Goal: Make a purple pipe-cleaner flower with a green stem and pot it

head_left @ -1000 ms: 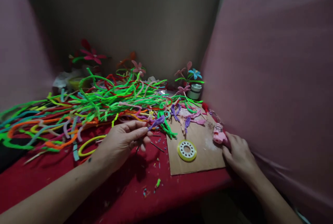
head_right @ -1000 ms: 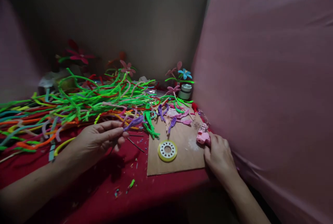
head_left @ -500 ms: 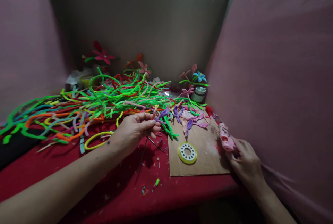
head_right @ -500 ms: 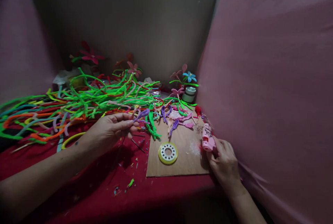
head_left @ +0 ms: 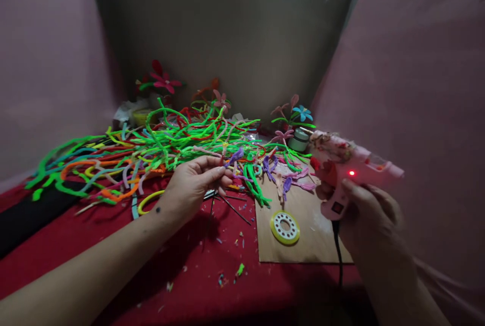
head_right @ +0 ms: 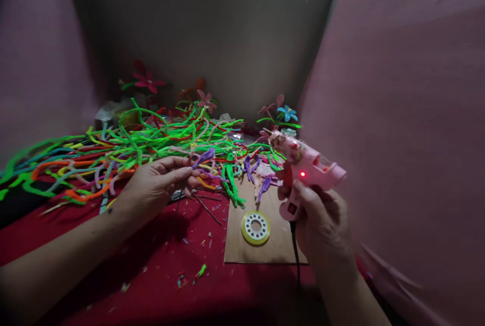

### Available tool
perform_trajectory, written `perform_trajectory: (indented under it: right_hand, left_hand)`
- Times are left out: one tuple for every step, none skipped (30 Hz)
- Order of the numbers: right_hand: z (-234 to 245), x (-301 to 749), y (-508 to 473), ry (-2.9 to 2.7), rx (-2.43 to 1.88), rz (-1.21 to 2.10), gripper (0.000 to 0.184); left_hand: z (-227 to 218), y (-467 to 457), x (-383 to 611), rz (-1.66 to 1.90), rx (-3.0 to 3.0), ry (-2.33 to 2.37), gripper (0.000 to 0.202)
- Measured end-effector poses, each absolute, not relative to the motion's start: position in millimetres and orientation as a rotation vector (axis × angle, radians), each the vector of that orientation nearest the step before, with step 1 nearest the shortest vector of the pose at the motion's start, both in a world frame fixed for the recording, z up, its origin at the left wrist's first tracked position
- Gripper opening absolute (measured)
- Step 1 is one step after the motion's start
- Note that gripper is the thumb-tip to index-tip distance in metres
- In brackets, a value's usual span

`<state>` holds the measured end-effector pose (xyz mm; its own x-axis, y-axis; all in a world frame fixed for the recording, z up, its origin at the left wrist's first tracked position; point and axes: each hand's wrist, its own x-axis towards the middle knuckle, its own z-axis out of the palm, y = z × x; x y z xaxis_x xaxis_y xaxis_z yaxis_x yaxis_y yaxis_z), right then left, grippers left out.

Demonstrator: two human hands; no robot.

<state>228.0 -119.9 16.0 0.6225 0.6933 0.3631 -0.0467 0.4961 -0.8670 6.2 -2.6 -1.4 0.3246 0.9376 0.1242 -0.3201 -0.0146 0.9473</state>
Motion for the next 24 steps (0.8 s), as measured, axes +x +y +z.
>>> perform_trajectory:
  right_hand:
    - [19.6, 223.6, -116.4, -0.772, -0.906, 0.520, 0.007]
    - [21.7, 220.5, -114.1, -0.754, -0.869, 0.527, 0.006]
    - [22.1, 218.7, -112.8, -0.742, -0.839, 0.535, 0.005]
    - [21.1, 218.3, -112.4, -0.732, -0.822, 0.547, 0.005]
    - [19.0, 219.1, -112.6, -0.726, -0.817, 0.558, 0.006]
    - [16.3, 220.6, -113.2, -0.728, -0.820, 0.574, 0.005]
    - [13.5, 222.8, -113.8, -0.736, -0.828, 0.589, 0.004]
    - [11.2, 225.1, -114.2, -0.747, -0.840, 0.606, 0.006]
    - [9.7, 227.2, -114.2, -0.758, -0.852, 0.622, 0.008]
    - [9.1, 228.9, -113.6, -0.771, -0.859, 0.633, 0.010]
    - [9.3, 229.9, -112.4, -0.788, -0.863, 0.643, 0.012]
    - [10.3, 229.9, -110.4, -0.809, -0.865, 0.652, 0.012]
    - [11.7, 228.9, -107.6, -0.835, -0.868, 0.663, 0.012]
    - [13.3, 226.6, -104.2, -0.870, -0.873, 0.676, 0.012]
    - [14.8, 223.1, -100.2, -0.915, -0.881, 0.688, 0.012]
    - [16.0, 218.3, -95.8, -0.969, -0.896, 0.703, 0.013]
    - [16.8, 212.4, -91.1, -1.029, -0.916, 0.716, 0.013]
    - [17.1, 205.7, -86.4, -1.096, -0.939, 0.729, 0.015]
    - [16.8, 198.4, -81.8, -1.163, -0.957, 0.733, 0.016]
    - [15.9, 191.0, -77.4, -1.224, -0.967, 0.723, 0.018]
    - [14.3, 183.9, -73.4, -1.277, -0.972, 0.698, 0.019]
    - [12.1, 177.6, -69.8, -1.323, -0.972, 0.654, 0.020]
    - [9.1, 172.4, -66.9, -1.364, -0.975, 0.589, 0.021]
    - [5.5, 168.4, -64.6, -1.398, -0.982, 0.522, 0.022]
  left_hand:
    - [-1.5, -1.9, 4.9, 1.124, 1.157, 0.701, 0.018]
    - [-1.5, -1.3, 3.8, 1.114, 1.149, 0.711, 0.018]
    - [-1.5, -1.0, 2.9, 1.109, 1.143, 0.720, 0.017]
    - [-1.7, -0.7, 2.3, 1.105, 1.139, 0.724, 0.017]
    - [-2.1, -0.4, 1.9, 1.101, 1.135, 0.723, 0.017]
    - [-2.9, -0.1, 1.6, 1.093, 1.130, 0.719, 0.017]
    - [-3.8, 0.2, 1.6, 1.083, 1.124, 0.715, 0.017]
    - [-4.8, 0.5, 1.8, 1.072, 1.118, 0.712, 0.017]
    - [-5.8, 0.7, 2.3, 1.064, 1.113, 0.710, 0.017]
    - [-6.6, 0.8, 2.9, 1.059, 1.112, 0.708, 0.016]
    - [-7.1, 0.8, 3.6, 1.060, 1.115, 0.705, 0.016]
    - [-7.2, 0.6, 4.4, 1.069, 1.120, 0.700, 0.015]
    - [-6.8, 0.3, 5.0, 1.082, 1.126, 0.692, 0.014]
    - [-6.2, 0.0, 5.5, 1.098, 1.133, 0.684, 0.014]
    - [-5.3, -0.1, 5.6, 1.115, 1.138, 0.677, 0.014]
    - [-4.3, -0.1, 5.3, 1.133, 1.138, 0.674, 0.014]
    - [-3.3, 0.3, 4.5, 1.151, 1.132, 0.674, 0.014]
    - [-2.5, 1.2, 3.3, 1.169, 1.121, 0.671, 0.013]
    - [-2.0, 2.6, 1.8, 1.188, 1.107, 0.667, 0.013]
    - [-1.7, 4.5, 0.0, 1.206, 1.089, 0.662, 0.013]
    - [-1.6, 6.7, -1.9, 1.222, 1.069, 0.659, 0.013]
    - [-1.7, 9.1, -3.7, 1.237, 1.048, 0.659, 0.012]
    - [-1.9, 11.5, -5.3, 1.250, 1.026, 0.663, 0.012]
    - [-2.2, 13.7, -6.6, 1.261, 1.005, 0.672, 0.012]
